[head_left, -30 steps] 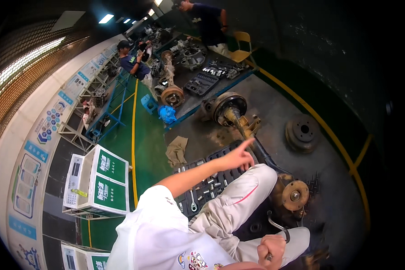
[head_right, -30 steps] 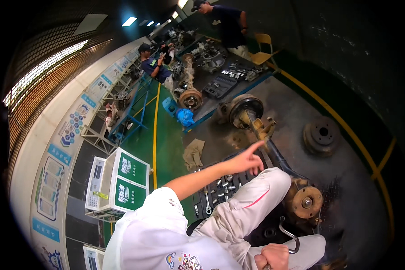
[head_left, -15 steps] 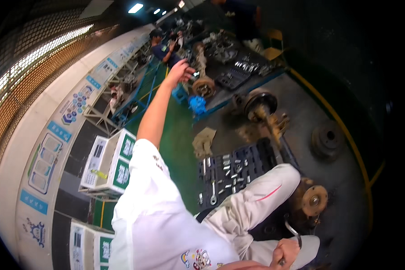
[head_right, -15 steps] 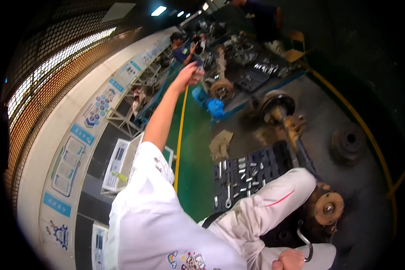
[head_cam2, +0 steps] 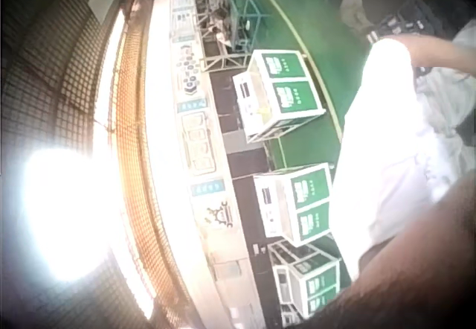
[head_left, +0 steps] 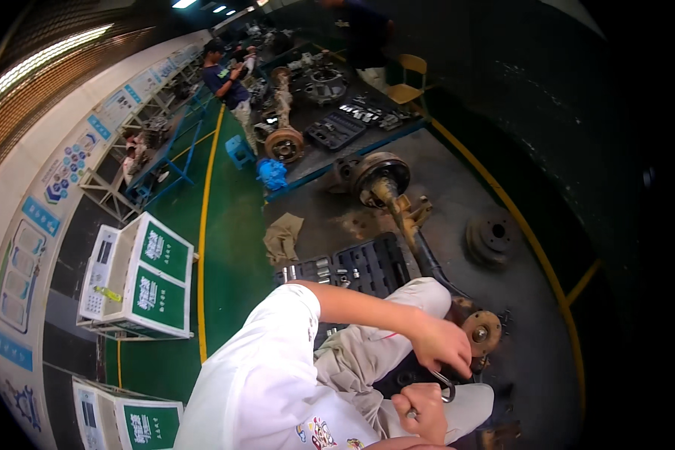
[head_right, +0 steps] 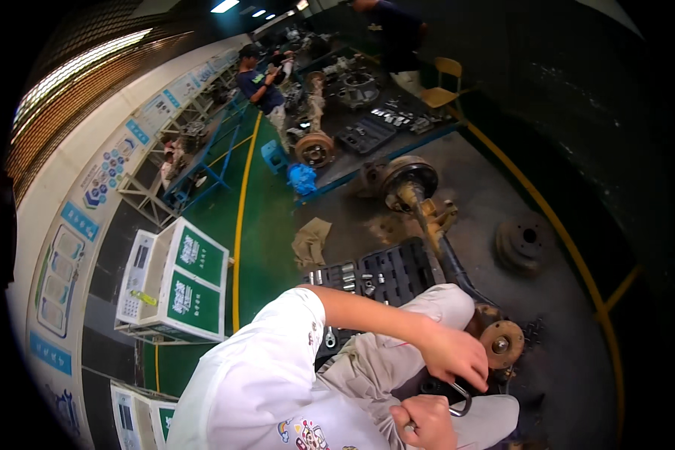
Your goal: The person loosens bolts on an axle assembly using a ratchet wrench. Then, the person selects a socket and a speeder handle from a tool set and uses them to loosen fasteners on the assembly.
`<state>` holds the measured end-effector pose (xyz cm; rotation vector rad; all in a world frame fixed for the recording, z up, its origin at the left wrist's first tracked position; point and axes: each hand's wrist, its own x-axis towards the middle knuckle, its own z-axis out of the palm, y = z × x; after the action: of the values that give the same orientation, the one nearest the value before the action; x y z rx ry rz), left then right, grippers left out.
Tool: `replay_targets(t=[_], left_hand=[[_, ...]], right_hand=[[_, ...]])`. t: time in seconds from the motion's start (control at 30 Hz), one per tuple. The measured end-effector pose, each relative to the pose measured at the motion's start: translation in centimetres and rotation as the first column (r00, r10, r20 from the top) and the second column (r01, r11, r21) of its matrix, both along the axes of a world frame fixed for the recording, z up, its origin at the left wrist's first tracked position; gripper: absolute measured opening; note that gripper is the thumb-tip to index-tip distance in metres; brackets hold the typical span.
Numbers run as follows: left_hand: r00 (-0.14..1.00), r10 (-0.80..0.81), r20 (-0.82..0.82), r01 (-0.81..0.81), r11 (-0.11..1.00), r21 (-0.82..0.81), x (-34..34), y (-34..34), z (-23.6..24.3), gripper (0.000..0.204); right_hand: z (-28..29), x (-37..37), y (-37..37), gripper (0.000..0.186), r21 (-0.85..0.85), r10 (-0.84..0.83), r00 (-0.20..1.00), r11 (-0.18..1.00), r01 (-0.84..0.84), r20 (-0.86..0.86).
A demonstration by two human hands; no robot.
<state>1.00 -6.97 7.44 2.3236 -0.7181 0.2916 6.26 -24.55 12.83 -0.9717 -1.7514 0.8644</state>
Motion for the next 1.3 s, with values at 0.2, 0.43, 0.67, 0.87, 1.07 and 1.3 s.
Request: replay_targets(t=[0.2, 0.43, 0.67, 0.87, 1.07, 1.3], left_hand=[[0.868, -0.365, -0.336, 0.363, 0.929, -0.07, 3.9, -5.0, -3.5, 0.036], [0.693, -0.59, -0.414, 0.368, 0.783, -0.501, 5.8, -6.1, -3.1, 0.027], [0.601, -0.625, -0.499, 0.413, 0.777, -0.475, 8.4, -6.4, -5.3, 0.047], [0.825, -0.43, -0.366, 0.223, 0.844, -0.488, 7.8, -8.2, -8.1, 0.029], [0.812, -0.458, -0.363, 0.287, 0.854, -0.435, 8.3, -11.5, -8.6, 0.025], [0.643, -0.613, -0.459, 0.484, 0.79, -0.376, 9.9, -8.1, -8.3, 0.021]], right_hand=[[0.3, -0.7, 0.7, 0.026, -0.092, 0.016, 0.998, 0.996, -0.01, 0.056], [2.0, 0.1, 1.7, 0.028, -0.179, 0.148, 0.989, 0.974, -0.142, 0.019], [1.9, 2.4, 1.8, 0.042, -0.219, 0.127, 0.984, 0.964, -0.153, -0.125], [2.4, 4.6, 2.3, 0.016, -0.208, 0.04, 0.993, 0.976, -0.062, -0.11], [-1.4, 4.5, 0.9, 0.008, -0.117, 0.013, 0.987, 0.993, -0.032, -0.158], [-1.8, 4.1, 1.0, 0.014, -0.152, 0.322, 0.943, 0.931, -0.332, -0.084]])
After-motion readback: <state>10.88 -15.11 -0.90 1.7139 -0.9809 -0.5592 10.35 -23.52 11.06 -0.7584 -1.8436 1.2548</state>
